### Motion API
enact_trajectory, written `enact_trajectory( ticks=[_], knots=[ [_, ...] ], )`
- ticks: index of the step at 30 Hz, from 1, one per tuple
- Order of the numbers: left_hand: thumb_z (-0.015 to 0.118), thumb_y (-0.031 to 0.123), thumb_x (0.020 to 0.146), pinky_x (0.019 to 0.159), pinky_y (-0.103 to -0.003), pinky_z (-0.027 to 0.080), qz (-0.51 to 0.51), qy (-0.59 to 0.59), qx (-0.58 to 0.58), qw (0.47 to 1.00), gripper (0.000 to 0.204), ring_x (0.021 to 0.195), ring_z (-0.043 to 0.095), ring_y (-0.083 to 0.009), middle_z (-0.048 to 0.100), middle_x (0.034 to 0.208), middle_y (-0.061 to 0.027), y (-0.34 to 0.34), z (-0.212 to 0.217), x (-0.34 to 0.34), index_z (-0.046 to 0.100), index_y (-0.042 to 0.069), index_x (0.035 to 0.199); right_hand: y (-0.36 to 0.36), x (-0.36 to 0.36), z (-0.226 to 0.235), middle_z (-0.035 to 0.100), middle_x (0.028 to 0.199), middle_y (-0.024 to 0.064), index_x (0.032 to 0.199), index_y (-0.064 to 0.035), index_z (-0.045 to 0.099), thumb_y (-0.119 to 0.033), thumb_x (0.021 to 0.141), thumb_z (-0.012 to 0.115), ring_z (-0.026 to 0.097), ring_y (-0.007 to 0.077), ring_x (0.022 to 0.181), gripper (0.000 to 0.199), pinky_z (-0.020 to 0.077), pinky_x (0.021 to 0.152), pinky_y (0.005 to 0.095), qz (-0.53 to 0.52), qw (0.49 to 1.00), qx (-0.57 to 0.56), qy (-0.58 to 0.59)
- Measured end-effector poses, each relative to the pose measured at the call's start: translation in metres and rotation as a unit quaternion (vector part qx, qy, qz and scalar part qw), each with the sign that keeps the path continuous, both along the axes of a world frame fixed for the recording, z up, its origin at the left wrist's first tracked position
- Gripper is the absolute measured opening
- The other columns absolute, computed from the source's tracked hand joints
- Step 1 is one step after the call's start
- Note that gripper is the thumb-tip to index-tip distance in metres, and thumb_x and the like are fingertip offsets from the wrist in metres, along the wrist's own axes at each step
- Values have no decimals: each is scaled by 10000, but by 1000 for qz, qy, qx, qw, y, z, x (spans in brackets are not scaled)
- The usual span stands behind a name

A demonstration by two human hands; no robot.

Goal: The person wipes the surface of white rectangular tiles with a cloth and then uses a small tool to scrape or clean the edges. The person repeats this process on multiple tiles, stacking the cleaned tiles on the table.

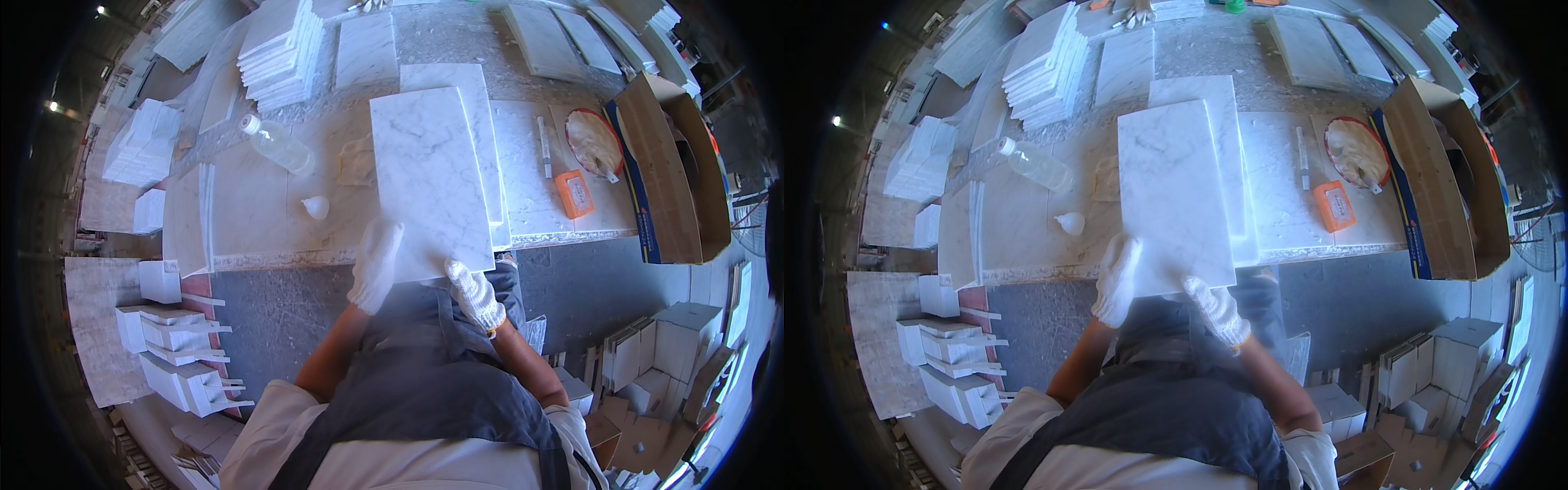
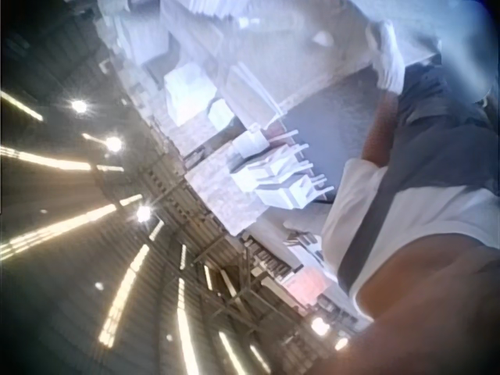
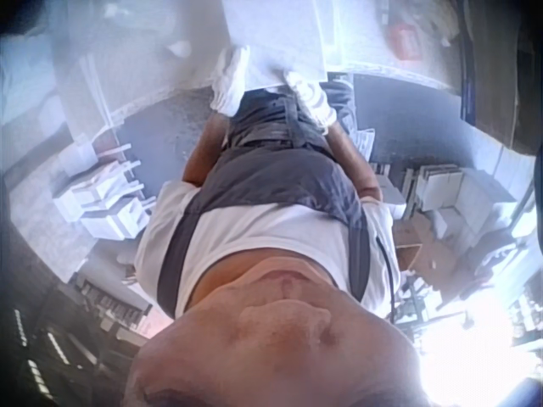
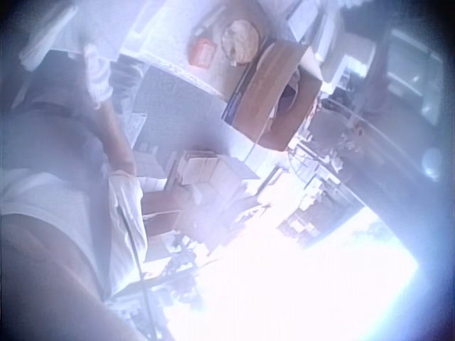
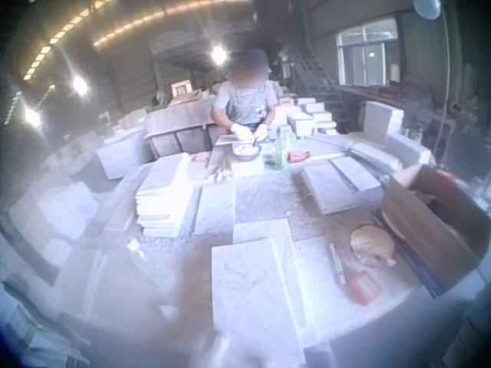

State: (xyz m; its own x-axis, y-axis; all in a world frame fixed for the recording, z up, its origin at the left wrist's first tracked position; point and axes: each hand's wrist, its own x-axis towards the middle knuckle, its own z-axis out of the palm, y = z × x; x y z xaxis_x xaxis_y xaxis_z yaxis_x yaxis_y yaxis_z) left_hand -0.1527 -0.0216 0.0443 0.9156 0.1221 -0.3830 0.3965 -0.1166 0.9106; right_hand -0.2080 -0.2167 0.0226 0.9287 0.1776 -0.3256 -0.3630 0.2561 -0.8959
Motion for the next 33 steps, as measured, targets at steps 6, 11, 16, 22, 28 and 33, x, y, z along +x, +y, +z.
enact_trajectory(
  ticks=[6, 11, 16, 22, 28, 33],
  knots=[
    [653, 396, 1057, 1039, -317, 460, 113, -43, -18, 993, 518, 1168, 606, -171, 669, 1305, -118, 6, -16, 3, 616, -5, 1382, -2, 2, -12, 713, 1152, 119, 1293, 49, 661, -448, 1044, 649, 657, 208, 1030, 556, 528, 941, 361, 61, 990, -125, 0],
    [621, 413, 1075, 1016, -301, 465, 128, -49, -24, 990, 489, 1136, 607, -156, 682, 1254, -84, 16, -8, 6, 655, -3, 1330, 5, 0, -19, 677, 1011, 17, 1249, 10, 694, -408, 1090, 582, 567, 117, 874, 461, 500, 803, 299, -10, 998, -64, 0],
    [604, 420, 1084, 987, -304, 471, 115, -70, -41, 990, 484, 1105, 599, -138, 683, 1202, -75, 12, -13, 7, 661, -8, 1303, 7, 3, -28, 682, 1119, 30, 1314, -3, 677, -364, 1074, 629, 593, 120, 961, 436, 510, 867, 309, 8, 999, -32, 38],
    [591, 429, 1089, 981, -311, 473, 94, -53, -40, 993, 493, 1086, 589, -141, 671, 1193, -78, 9, -26, 5, 654, -13, 1299, 9, 3, -39, 680, 1271, 46, 1354, -18, 651, -298, 1046, 683, 617, 137, 1153, 418, 492, 1009, 316, -31, 996, 78, 40],
    [597, 453, 1080, 988, -321, 467, 94, -43, -44, 994, 518, 1096, 590, -158, 677, 1207, -94, 9, -24, 5, 658, -9, 1307, 11, 7, -33, 669, 1310, 52, 1393, -31, 619, -272, 1020, 717, 620, 167, 1192, 455, 484, 1045, 338, -29, 994, 93, 47],
    [607, 430, 1078, 977, -316, 476, 115, -34, -48, 992, 467, 1086, 602, -166, 668, 1216, -94, 5, -20, 10, 665, 10, 1273, 16, 8, -12, 683, 1276, 79, 1389, 4, 612, -299, 1013, 726, 638, 187, 1150, 496, 519, 997, 348, -50, 996, 77, 12]
  ],
)
